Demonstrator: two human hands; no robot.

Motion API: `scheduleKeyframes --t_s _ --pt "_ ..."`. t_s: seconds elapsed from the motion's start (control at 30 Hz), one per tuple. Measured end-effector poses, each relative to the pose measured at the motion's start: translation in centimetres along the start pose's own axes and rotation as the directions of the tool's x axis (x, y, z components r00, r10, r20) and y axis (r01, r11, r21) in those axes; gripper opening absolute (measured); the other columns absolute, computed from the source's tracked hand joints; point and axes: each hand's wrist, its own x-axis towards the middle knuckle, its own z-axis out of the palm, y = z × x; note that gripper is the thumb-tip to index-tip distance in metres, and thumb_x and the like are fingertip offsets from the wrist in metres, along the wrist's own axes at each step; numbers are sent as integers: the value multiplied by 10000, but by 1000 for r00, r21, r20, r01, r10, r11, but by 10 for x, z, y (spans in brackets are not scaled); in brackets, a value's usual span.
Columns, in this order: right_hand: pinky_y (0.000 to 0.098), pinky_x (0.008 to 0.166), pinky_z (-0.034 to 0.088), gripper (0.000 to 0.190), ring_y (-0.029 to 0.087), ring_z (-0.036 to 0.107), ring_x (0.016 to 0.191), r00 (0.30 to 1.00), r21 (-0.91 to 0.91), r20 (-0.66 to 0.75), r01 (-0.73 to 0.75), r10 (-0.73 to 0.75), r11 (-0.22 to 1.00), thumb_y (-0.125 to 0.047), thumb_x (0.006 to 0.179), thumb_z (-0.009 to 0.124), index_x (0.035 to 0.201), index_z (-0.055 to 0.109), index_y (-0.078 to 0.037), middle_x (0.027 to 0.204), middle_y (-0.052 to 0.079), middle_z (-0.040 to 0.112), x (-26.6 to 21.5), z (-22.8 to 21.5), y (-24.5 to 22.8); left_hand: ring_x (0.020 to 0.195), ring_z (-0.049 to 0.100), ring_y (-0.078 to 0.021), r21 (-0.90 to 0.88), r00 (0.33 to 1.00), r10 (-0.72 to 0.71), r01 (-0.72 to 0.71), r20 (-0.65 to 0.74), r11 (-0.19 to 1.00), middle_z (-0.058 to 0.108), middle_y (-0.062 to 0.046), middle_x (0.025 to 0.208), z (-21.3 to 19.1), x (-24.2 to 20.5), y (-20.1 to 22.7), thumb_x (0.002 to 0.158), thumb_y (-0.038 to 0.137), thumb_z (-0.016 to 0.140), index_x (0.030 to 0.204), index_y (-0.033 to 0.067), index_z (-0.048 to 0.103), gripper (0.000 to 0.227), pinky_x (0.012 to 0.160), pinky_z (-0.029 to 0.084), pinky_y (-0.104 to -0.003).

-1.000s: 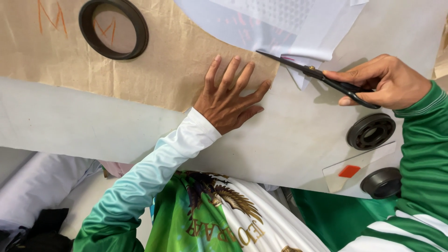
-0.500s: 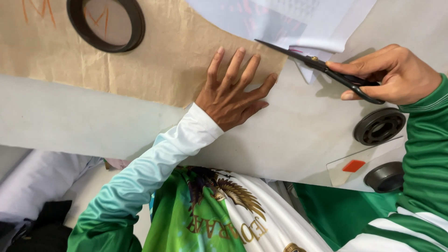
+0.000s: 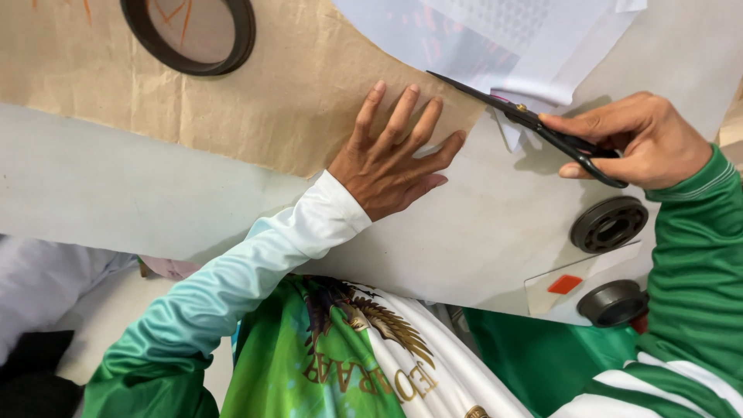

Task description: The person uses shears to cut a piece of white fabric that is layered over a brown paper pattern on a white table. They hold the fabric steady with one hand while cutting along the pattern's edge with the other, then lift the cut fabric to reveal the pattern underneath.

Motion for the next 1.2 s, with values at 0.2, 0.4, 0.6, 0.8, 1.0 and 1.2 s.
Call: scheduleKeyframes --t_s 0.2,0.4,0.6,0.8,1.0,1.2 --pt "316 550 245 727 135 257 639 1000 -24 -15 13 -13 1000 -72 686 870 1378 660 -10 804 -65 541 -5 0 4 1358 449 -348 -8 998 -14 13 -58 1000 499 -112 1440 4 0 0 906 738 863 1462 254 472 835 1159 340 -595" --pt "279 512 270 729 113 329 614 998 25 -56 36 -35 999 -118 650 897 1333 674 7 787 -2 635 -2 2 -7 1372 444 -343 -14 998 -31 30 -50 999 495 -107 1449 3 -1 1 913 734 797 1468 270 482 789 1184 303 -589" --pt "269 528 275 696 120 289 617 999 5 -31 -16 16 1000 -63 715 847 1378 649 12 976 5 713 1 4 -9 1370 457 -346 -26 996 -38 36 -85 999 492 -115 1445 5 -2 2 893 747 813 1428 247 491 800 1192 299 -598" --pt "235 482 333 720 88 389 596 995 -20 -67 67 -68 998 -127 632 883 1298 657 27 1257 201 712 9 5 -21 1366 464 -343 -20 995 -33 31 -97 999 502 -116 1445 4 -1 0 879 758 810 1421 243 492 813 1166 339 -597" --pt "259 566 352 692 94 397 669 996 2 -50 73 -73 997 -79 701 864 1351 650 27 1079 56 757 12 9 -22 1355 476 -338 -36 993 -45 41 -107 999 515 -104 1425 2 0 0 833 743 851 1402 238 501 838 1161 353 -585" --pt "227 550 425 690 60 515 772 993 -25 -86 74 -76 997 -88 654 880 1296 660 33 1278 213 698 13 10 -29 1356 468 -328 -14 995 -32 30 -96 999 502 -100 1431 1 1 -1 860 755 821 1420 246 491 825 1167 341 -582"
